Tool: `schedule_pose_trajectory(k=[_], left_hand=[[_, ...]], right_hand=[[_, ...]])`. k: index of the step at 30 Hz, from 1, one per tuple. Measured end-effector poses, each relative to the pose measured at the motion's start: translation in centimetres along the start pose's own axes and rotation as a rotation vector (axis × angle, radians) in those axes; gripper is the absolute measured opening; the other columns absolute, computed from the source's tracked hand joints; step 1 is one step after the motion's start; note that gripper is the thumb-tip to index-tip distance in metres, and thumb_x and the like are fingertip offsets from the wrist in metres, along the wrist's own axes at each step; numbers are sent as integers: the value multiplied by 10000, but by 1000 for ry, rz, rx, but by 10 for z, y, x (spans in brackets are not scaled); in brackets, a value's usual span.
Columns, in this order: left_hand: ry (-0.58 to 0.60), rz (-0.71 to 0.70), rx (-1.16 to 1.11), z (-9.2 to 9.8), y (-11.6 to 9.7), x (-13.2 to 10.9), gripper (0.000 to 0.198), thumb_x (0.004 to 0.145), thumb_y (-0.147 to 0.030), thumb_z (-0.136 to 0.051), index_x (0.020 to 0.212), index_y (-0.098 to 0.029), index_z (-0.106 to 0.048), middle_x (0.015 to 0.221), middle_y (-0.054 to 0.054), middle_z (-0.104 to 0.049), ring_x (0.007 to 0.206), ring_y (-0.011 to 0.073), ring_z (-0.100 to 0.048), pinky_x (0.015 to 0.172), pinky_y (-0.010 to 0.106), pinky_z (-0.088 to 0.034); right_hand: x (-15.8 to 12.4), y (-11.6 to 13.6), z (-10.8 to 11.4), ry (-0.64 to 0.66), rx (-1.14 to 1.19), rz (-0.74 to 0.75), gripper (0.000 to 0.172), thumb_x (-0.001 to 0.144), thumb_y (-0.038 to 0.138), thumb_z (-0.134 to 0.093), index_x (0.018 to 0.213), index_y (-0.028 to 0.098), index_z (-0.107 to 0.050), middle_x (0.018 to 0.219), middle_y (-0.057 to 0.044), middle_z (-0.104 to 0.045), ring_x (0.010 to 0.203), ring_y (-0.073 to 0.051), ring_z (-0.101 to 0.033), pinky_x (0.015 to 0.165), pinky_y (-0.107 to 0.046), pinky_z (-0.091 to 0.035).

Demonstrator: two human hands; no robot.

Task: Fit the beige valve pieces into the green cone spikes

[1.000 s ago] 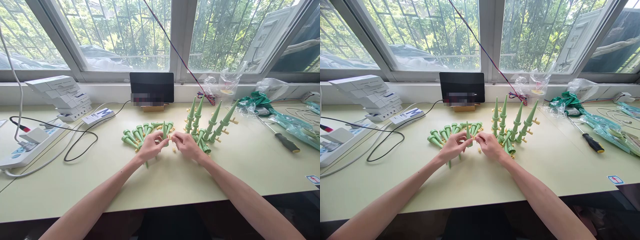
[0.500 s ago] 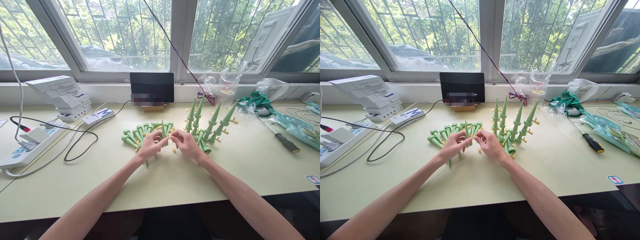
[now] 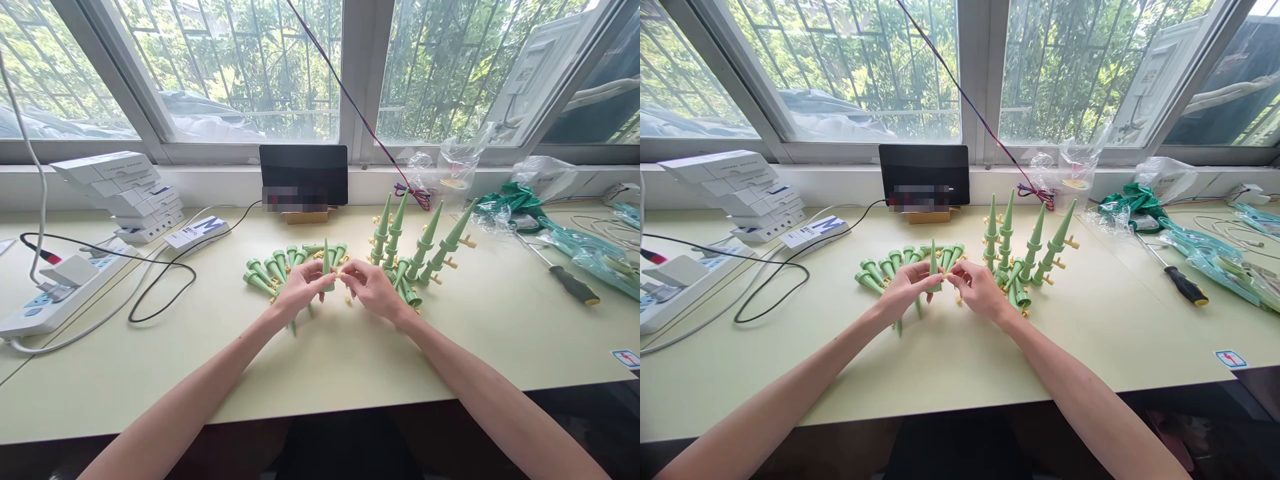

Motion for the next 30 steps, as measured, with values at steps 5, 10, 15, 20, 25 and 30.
schedule_pose_trajectory(k=[5,10,15,20,25,30], left_hand=[[13,15,-50,-1,0,0,311,783,-421,-739,924,-148,-689,811,52,-645,763,181,-617,508,232,-496],[10,24,-52,-2,-3,-1,314,754,-403,-766,906,-138,-692,783,53,-651,734,170,-605,506,229,-482],[21,20,-57,-3,-5,-2,303,742,-391,-776,884,-137,-688,759,43,-644,701,151,-581,507,225,-476],[22,11,-41,-2,-5,-2,296,743,-381,-777,888,-137,-692,752,38,-630,691,144,-574,503,223,-474],[19,-2,-15,-4,-7,-3,318,739,-402,-779,903,-139,-707,776,44,-629,685,146,-571,498,231,-479],[22,-26,6,-5,-9,-3,321,747,-408,-771,913,-139,-719,787,43,-624,658,130,-544,497,231,-477]], right_hand=[[0,0,0,7,0,3,175,935,336,-552,843,193,-595,677,9,-573,567,-127,-488,563,-268,-402],[0,0,0,6,-9,16,168,933,310,-546,823,191,-592,656,18,-556,561,-121,-466,566,-264,-384],[-1,1,0,18,-39,17,171,933,286,-534,801,191,-589,596,36,-509,541,-117,-422,559,-262,-353],[-1,3,0,29,-74,12,199,938,267,-505,772,189,-582,574,44,-481,529,-111,-398,560,-259,-334],[-2,4,-2,39,-91,8,248,949,258,-460,719,194,-526,560,47,-450,524,-110,-384,557,-257,-310],[-3,3,-3,57,-76,3,295,970,274,-427,687,201,-465,536,55,-408,517,-109,-365,558,-255,-303]])
Point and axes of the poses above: each hand's wrist, its own x-axis towards the middle knuckle, its own z-axis out of the back of the hand, y = z × x, the point moved 6 cm from there along x, towards the middle knuckle
